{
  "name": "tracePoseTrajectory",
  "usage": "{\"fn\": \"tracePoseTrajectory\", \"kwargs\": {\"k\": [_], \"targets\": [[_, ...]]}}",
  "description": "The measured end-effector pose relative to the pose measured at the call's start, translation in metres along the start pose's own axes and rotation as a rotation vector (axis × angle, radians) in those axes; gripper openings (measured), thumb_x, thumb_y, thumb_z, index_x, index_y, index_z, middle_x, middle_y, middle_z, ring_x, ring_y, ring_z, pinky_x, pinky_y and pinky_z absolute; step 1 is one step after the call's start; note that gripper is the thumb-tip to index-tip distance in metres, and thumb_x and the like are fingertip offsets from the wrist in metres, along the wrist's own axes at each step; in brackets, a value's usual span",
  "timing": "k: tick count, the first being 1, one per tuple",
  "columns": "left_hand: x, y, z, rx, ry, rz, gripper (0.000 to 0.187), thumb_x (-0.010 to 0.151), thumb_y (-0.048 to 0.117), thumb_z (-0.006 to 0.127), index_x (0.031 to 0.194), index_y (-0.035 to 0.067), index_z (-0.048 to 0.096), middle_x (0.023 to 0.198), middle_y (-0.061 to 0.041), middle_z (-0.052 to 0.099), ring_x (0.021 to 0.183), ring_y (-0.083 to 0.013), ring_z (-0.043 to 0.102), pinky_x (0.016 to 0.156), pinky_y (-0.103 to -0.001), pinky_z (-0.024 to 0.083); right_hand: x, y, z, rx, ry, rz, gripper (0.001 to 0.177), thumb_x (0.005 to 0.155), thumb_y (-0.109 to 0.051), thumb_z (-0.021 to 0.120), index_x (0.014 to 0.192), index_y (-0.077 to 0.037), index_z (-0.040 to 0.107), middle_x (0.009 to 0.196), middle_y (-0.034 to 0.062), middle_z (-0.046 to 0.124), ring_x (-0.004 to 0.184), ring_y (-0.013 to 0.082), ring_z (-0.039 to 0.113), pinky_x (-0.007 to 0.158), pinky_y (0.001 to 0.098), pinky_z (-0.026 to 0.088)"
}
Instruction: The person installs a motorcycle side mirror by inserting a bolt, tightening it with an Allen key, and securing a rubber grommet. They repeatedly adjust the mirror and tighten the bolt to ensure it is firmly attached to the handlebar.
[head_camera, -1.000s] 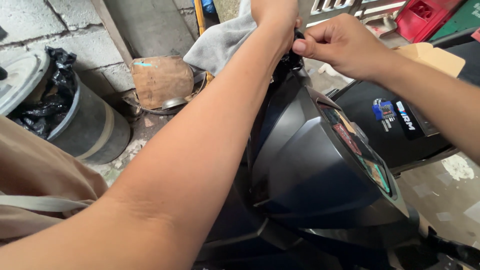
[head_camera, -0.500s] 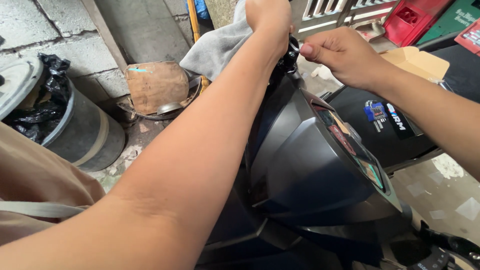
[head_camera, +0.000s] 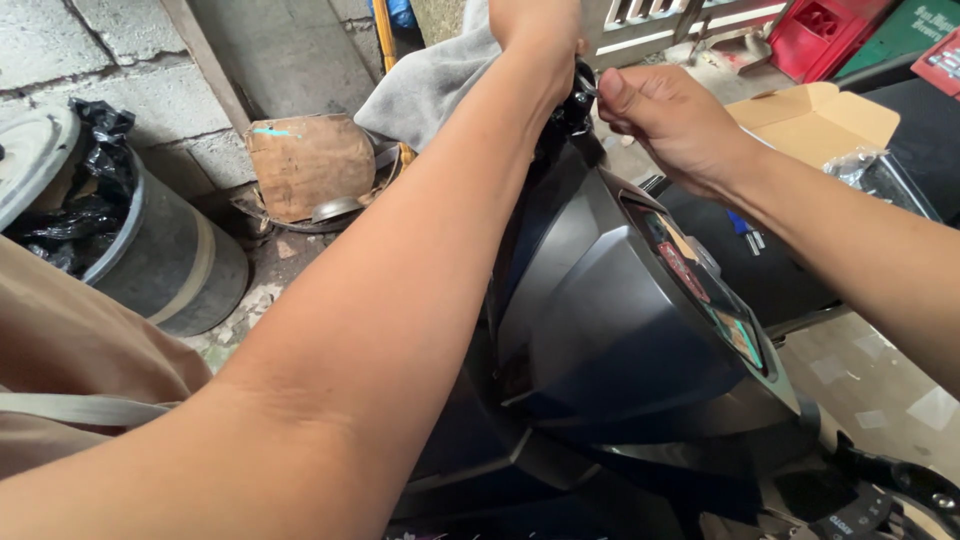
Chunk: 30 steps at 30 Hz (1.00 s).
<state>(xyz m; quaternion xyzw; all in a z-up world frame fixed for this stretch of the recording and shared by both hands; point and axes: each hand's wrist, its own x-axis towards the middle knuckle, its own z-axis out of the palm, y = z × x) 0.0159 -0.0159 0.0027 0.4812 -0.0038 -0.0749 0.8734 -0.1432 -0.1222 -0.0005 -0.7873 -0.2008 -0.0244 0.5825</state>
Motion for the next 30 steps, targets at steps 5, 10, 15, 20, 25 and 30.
{"fn": "tracePoseTrajectory", "kwargs": {"k": [5,10,15,20,25,30], "targets": [[-0.004,0.006,0.0,0.004,0.012,-0.001,0.051,0.094,0.042,0.04,0.083,-0.005,0.057,0.06,-0.012,0.056,0.042,-0.0223,0.051,0.035,-0.037,0.04,0.0,-0.002,0.002,0.055,-0.016,0.031,0.053,0.109,-0.052,0.056,0.076,-0.012,0.047,0.074,-0.0064,0.037,0.073,0.0088,0.031,0.069,0.0254,0.03],[-0.015,0.017,-0.002,0.033,0.024,0.002,0.056,0.095,0.046,0.039,0.083,-0.005,0.059,0.06,-0.012,0.057,0.042,-0.0227,0.052,0.036,-0.037,0.041,0.004,-0.021,-0.009,-0.372,-0.111,0.002,0.054,0.109,-0.053,0.046,0.077,-0.009,0.049,0.073,-0.0063,0.044,0.071,0.0072,0.038,0.068,0.0242,0.035],[-0.025,0.029,0.002,0.106,0.061,-0.006,0.061,0.096,0.049,0.038,0.084,-0.006,0.06,0.06,-0.013,0.058,0.042,-0.023,0.052,0.036,-0.037,0.042,0.01,-0.028,-0.025,-0.529,-0.17,-0.026,0.055,0.107,-0.053,0.046,0.079,-0.006,0.051,0.074,-0.0045,0.047,0.073,0.0071,0.042,0.069,0.0253,0.039],[-0.028,0.034,-0.002,0.064,0.024,-0.088,0.071,0.098,0.06,0.039,0.093,-0.008,0.059,0.066,-0.014,0.057,0.05,-0.0232,0.054,0.04,-0.037,0.045,-0.003,0.001,-0.03,-0.196,0.138,0.021,0.063,0.11,-0.059,0.04,0.078,-0.007,0.054,0.077,-0.0025,0.049,0.076,0.01,0.043,0.074,0.0268,0.038],[-0.017,0.044,-0.023,-0.08,-0.261,-0.252,0.086,0.094,0.073,0.027,0.11,-0.006,0.055,0.067,-0.015,0.053,0.053,-0.0238,0.055,0.047,-0.04,0.054,-0.012,-0.003,-0.066,0.035,0.324,0.115,0.065,0.113,-0.065,0.045,0.078,-0.01,0.047,0.079,0.0039,0.05,0.073,0.0172,0.051,0.072,0.0297,0.046],[-0.01,0.032,-0.028,0.134,-0.262,-0.168,0.081,0.09,0.069,0.027,0.109,-0.005,0.054,0.07,-0.018,0.065,0.054,-0.0298,0.066,0.05,-0.046,0.062,0.057,-0.036,-0.067,0.062,0.426,0.22,0.047,0.102,-0.055,0.052,0.084,-0.012,0.053,0.1,0.0186,0.076,0.085,0.0218,0.077,0.073,0.0364,0.062]]}}
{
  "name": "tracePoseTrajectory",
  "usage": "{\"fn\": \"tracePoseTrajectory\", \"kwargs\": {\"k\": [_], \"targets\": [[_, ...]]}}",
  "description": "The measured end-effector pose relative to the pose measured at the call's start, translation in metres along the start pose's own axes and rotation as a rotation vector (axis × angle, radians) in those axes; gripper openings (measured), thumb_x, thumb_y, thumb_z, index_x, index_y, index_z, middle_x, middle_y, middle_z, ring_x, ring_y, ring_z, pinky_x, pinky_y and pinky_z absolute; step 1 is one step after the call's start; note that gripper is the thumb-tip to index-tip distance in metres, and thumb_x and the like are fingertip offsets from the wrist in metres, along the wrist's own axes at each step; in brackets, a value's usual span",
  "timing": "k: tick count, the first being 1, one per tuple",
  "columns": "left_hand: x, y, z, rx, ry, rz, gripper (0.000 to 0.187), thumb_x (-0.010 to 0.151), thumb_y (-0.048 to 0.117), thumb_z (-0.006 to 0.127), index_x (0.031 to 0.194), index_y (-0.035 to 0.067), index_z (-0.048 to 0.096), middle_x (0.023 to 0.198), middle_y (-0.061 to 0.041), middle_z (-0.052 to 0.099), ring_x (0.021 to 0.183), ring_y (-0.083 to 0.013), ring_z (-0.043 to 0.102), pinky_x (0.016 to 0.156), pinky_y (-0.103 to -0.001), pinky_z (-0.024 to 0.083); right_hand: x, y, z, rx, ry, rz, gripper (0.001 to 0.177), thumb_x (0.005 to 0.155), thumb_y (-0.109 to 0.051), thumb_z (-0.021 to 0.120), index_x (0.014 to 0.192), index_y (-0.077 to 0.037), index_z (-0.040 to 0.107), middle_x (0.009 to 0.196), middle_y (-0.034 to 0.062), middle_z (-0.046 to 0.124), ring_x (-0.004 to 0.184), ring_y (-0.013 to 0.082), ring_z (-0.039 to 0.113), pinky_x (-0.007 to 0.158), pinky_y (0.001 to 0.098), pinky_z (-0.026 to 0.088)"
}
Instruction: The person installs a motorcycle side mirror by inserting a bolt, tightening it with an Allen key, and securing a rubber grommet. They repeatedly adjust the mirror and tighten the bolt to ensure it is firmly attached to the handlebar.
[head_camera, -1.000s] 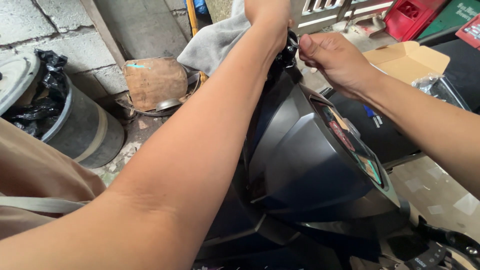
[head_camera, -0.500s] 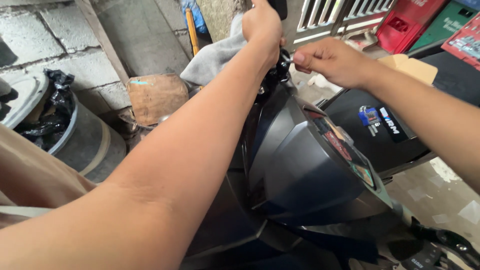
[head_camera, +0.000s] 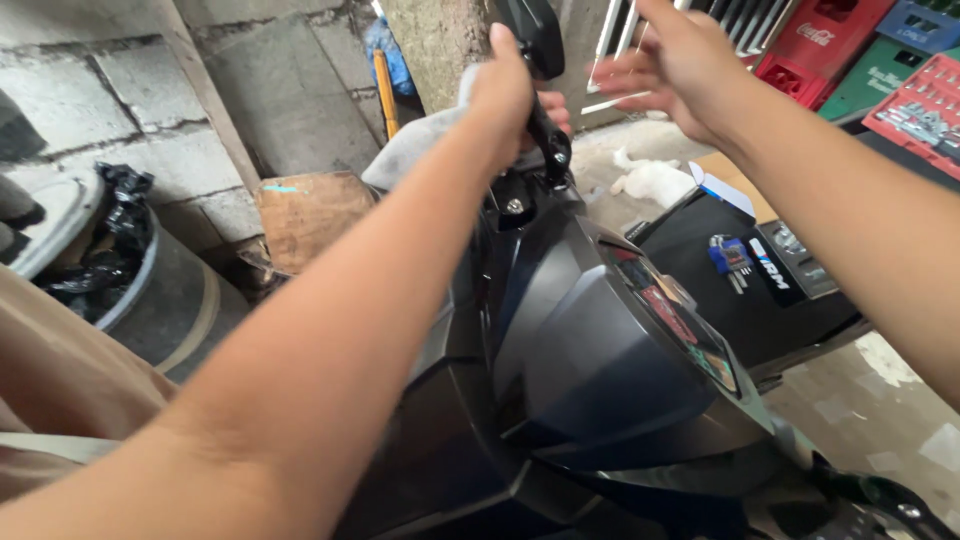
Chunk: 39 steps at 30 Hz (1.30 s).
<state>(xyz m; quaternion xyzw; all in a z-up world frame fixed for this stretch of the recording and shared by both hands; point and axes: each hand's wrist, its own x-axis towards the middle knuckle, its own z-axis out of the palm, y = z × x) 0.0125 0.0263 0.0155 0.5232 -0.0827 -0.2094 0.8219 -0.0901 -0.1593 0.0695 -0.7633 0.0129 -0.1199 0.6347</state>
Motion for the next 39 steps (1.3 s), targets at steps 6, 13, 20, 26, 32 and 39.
{"fn": "tracePoseTrajectory", "kwargs": {"k": [6,13,20,26,32,39], "targets": [[-0.005,-0.025,0.022,-0.131,0.065,0.086,0.087,0.099,0.074,0.032,0.096,-0.01,0.054,0.064,-0.012,0.051,0.047,-0.0254,0.052,0.042,-0.042,0.051,0.055,-0.017,0.076,-0.127,-0.029,-0.008,0.045,0.093,-0.053,0.063,0.092,-0.008,0.068,0.084,0.0137,0.069,0.064,0.0257,0.065,0.064,0.0432,0.057],[-0.038,-0.015,0.044,0.106,0.361,0.224,0.085,0.1,0.062,0.029,0.084,-0.013,0.067,0.065,-0.018,0.068,0.038,-0.0285,0.059,0.034,-0.039,0.048,0.06,-0.01,0.089,-0.042,-0.011,0.068,0.049,0.087,-0.061,0.065,0.093,-0.013,0.07,0.081,0.0007,0.072,0.067,0.013,0.071,0.058,0.0314,0.059],[-0.05,-0.002,0.05,0.208,0.448,0.181,0.083,0.1,0.06,0.03,0.086,-0.011,0.071,0.074,-0.019,0.074,0.043,-0.0309,0.066,0.037,-0.04,0.053,0.069,-0.015,0.09,-0.155,-0.028,0.132,0.052,0.094,-0.061,0.055,0.092,-0.01,0.067,0.075,0.0005,0.068,0.061,0.0131,0.065,0.05,0.0315,0.05],[-0.051,-0.001,0.048,0.227,0.398,0.179,0.086,0.101,0.06,0.029,0.082,-0.01,0.074,0.074,-0.018,0.076,0.044,-0.03,0.066,0.038,-0.039,0.054,0.066,-0.018,0.095,-0.209,-0.001,0.116,0.053,0.095,-0.06,0.051,0.093,-0.01,0.067,0.073,-0.0001,0.067,0.058,0.0129,0.063,0.046,0.0314,0.046],[-0.053,-0.002,0.048,0.227,0.377,0.175,0.086,0.102,0.06,0.029,0.081,-0.009,0.075,0.071,-0.019,0.073,0.042,-0.03,0.065,0.04,-0.039,0.054,0.062,-0.016,0.092,-0.176,0.032,0.048,0.051,0.096,-0.056,0.054,0.093,-0.008,0.068,0.074,0.0026,0.068,0.058,0.0138,0.064,0.045,0.0307,0.046],[-0.047,-0.002,0.05,0.238,0.389,0.147,0.083,0.102,0.06,0.03,0.078,-0.008,0.071,0.067,-0.017,0.072,0.041,-0.0292,0.065,0.042,-0.039,0.055,0.069,-0.005,0.082,-0.104,0.024,-0.039,0.051,0.097,-0.052,0.057,0.09,-0.003,0.068,0.076,0.0061,0.069,0.06,0.0154,0.066,0.051,0.0328,0.053]]}}
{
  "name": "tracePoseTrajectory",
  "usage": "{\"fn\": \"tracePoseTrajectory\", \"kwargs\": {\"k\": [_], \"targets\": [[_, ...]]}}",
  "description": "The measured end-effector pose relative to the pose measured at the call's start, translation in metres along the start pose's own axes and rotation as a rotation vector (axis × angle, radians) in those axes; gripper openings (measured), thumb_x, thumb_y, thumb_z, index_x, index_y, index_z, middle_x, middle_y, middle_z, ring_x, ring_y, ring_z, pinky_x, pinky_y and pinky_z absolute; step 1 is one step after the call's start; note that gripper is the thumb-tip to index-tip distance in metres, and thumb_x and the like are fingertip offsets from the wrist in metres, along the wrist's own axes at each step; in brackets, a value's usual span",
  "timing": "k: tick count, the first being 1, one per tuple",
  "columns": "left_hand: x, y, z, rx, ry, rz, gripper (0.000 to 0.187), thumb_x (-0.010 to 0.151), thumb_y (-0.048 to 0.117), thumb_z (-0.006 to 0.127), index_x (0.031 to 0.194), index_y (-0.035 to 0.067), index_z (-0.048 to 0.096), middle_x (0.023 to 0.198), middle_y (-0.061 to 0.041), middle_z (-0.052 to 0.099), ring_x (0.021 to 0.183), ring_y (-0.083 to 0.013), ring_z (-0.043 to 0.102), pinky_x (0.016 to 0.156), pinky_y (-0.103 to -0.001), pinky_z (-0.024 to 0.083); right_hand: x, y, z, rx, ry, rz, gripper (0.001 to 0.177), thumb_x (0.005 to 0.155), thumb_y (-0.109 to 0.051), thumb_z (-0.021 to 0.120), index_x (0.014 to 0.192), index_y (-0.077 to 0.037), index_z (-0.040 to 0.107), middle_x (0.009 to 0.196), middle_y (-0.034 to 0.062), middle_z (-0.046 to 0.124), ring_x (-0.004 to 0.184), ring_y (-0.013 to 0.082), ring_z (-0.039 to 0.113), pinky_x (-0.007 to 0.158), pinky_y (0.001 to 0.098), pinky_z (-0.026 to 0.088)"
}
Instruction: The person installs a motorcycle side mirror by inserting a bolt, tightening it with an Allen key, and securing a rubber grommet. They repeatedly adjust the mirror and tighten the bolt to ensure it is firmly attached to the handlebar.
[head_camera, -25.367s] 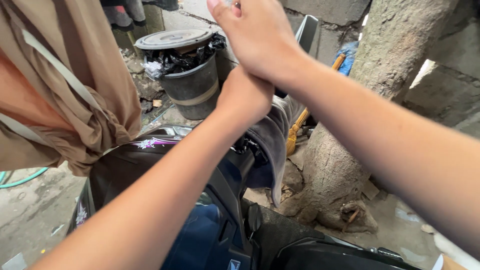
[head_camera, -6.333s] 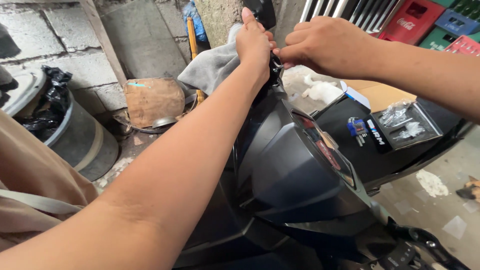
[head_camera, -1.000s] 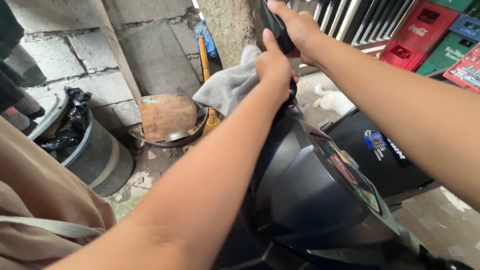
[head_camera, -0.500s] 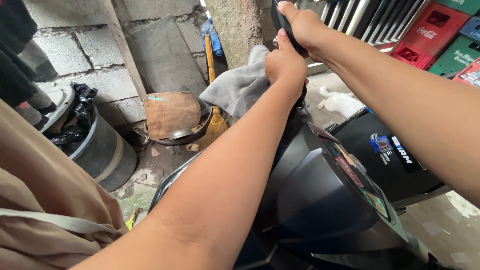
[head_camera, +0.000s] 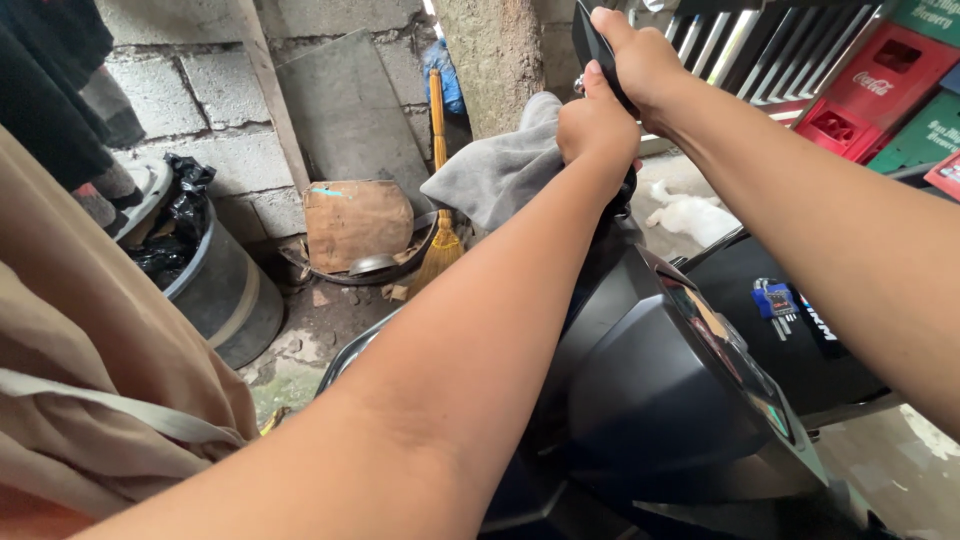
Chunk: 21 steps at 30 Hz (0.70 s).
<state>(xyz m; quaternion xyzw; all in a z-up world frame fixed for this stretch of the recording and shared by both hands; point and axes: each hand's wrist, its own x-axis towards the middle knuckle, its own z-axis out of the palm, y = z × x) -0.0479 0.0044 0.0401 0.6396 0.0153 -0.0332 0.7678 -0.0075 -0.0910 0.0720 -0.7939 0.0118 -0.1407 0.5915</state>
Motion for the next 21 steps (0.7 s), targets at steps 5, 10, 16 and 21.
{"fn": "tracePoseTrajectory", "kwargs": {"k": [5,10,16,21], "targets": [[0.014,-0.006,0.007,0.014,0.001,-0.005,0.083,0.101,0.06,0.03,0.077,-0.01,0.067,0.064,-0.016,0.07,0.041,-0.0293,0.066,0.043,-0.04,0.056,0.01,0.009,-0.003,0.068,-0.061,-0.018,0.053,0.1,-0.054,0.06,0.096,-0.002,0.067,0.081,0.0084,0.069,0.065,0.0164,0.067,0.058,0.0329,0.056],[0.04,-0.015,0.002,-0.184,-0.254,-0.135,0.086,0.1,0.066,0.026,0.088,-0.012,0.061,0.059,-0.019,0.059,0.042,-0.0306,0.061,0.044,-0.043,0.055,0.002,-0.004,-0.037,-0.116,-0.008,0.15,0.059,0.097,-0.064,0.048,0.101,-0.007,0.062,0.088,0.0107,0.072,0.065,0.0194,0.069,0.056,0.0369,0.059],[0.04,-0.032,0.002,-0.527,-0.336,-0.258,0.076,0.1,0.067,0.025,0.095,-0.003,0.053,0.065,-0.017,0.057,0.051,-0.0273,0.058,0.049,-0.042,0.058,-0.076,0.009,-0.105,0.0,0.164,0.31,0.042,0.104,-0.052,0.052,0.089,-0.013,0.048,0.091,0.0179,0.072,0.074,0.0263,0.072,0.062,0.0374,0.057],[0.025,-0.023,0.007,-0.339,-0.114,-0.168,0.079,0.101,0.063,0.022,0.094,-0.008,0.056,0.058,-0.017,0.056,0.043,-0.0274,0.055,0.036,-0.04,0.049,-0.146,0.036,-0.096,0.271,0.044,0.328,0.042,0.108,-0.047,0.05,0.081,-0.016,0.045,0.088,0.0132,0.071,0.071,0.0202,0.067,0.062,0.0321,0.054]]}}
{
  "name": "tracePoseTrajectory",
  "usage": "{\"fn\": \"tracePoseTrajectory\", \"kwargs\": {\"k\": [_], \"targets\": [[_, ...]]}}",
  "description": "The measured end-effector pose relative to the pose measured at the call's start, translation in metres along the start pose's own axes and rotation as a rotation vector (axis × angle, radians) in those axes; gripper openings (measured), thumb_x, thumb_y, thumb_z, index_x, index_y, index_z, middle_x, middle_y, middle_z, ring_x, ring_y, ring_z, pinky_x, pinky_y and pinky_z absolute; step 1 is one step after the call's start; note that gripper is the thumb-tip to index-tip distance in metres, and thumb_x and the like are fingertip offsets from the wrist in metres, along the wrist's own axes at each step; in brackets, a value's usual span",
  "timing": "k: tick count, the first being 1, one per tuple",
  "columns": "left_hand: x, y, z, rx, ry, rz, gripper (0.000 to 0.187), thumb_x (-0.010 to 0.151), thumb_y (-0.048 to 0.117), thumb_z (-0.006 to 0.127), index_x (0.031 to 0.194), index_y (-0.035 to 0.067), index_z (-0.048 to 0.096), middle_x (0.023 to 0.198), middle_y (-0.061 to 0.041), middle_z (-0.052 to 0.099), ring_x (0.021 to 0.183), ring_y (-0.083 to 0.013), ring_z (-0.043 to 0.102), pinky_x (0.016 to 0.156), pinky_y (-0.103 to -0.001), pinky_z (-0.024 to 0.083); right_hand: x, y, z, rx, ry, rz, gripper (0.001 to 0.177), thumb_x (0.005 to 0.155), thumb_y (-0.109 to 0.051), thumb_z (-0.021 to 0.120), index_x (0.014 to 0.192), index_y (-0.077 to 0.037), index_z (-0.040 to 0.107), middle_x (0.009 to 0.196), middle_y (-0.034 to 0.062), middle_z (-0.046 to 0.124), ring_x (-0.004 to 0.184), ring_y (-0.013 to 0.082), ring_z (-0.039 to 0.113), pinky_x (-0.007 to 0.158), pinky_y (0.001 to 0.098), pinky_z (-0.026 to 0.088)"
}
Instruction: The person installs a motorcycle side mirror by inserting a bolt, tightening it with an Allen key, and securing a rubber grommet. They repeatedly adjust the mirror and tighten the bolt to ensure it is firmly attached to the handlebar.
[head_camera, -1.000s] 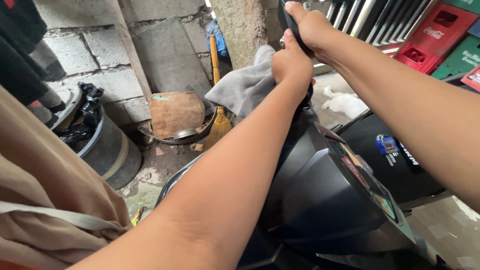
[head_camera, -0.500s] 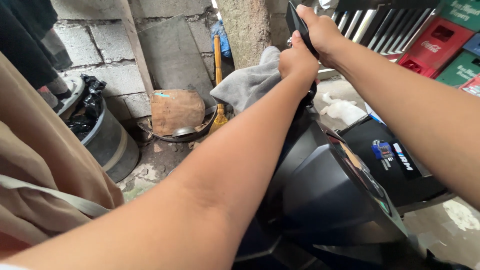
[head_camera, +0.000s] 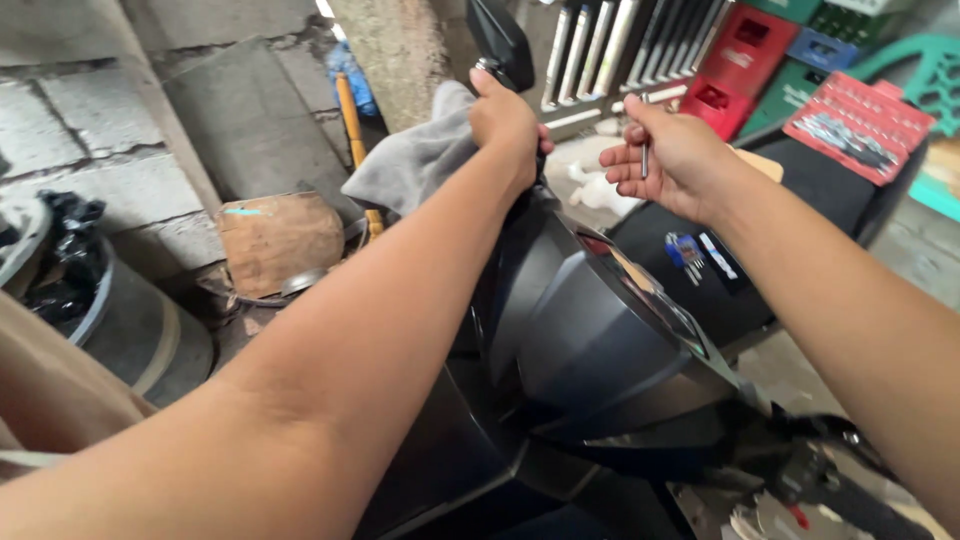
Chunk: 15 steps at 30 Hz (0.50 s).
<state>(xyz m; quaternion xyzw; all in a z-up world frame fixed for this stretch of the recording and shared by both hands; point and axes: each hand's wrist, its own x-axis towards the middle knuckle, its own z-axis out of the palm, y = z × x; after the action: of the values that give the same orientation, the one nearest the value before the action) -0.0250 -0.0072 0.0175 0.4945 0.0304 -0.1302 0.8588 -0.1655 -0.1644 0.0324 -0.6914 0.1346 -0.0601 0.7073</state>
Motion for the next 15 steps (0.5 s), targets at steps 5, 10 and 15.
{"fn": "tracePoseTrajectory", "kwargs": {"k": [5,10,15], "targets": [[-0.011,0.009,-0.001,0.042,-0.001,0.003,0.08,0.101,0.062,0.019,0.095,-0.009,0.055,0.056,-0.017,0.055,0.039,-0.0273,0.052,0.034,-0.039,0.046,-0.031,0.005,-0.003,0.053,0.087,0.011,0.041,0.107,-0.046,0.054,0.079,-0.017,0.046,0.088,0.0119,0.069,0.072,0.0192,0.065,0.064,0.0318,0.054],[-0.009,0.01,-0.001,0.099,0.0,0.011,0.081,0.102,0.061,0.019,0.095,-0.01,0.057,0.056,-0.015,0.056,0.038,-0.0265,0.052,0.034,-0.038,0.046,-0.051,-0.004,-0.026,0.037,0.185,-0.003,0.041,0.106,-0.047,0.054,0.079,-0.017,0.046,0.085,0.009,0.065,0.069,0.0176,0.06,0.065,0.0311,0.053],[0.014,0.004,-0.001,0.085,-0.032,-0.003,0.079,0.097,0.065,0.019,0.101,-0.006,0.055,0.055,-0.016,0.057,0.038,-0.028,0.053,0.034,-0.04,0.047,-0.113,-0.036,-0.081,0.032,0.148,-0.006,0.046,0.114,-0.052,0.048,0.084,-0.019,0.038,0.071,-0.0047,0.037,0.059,0.0072,0.036,0.051,0.0233,0.029]]}}
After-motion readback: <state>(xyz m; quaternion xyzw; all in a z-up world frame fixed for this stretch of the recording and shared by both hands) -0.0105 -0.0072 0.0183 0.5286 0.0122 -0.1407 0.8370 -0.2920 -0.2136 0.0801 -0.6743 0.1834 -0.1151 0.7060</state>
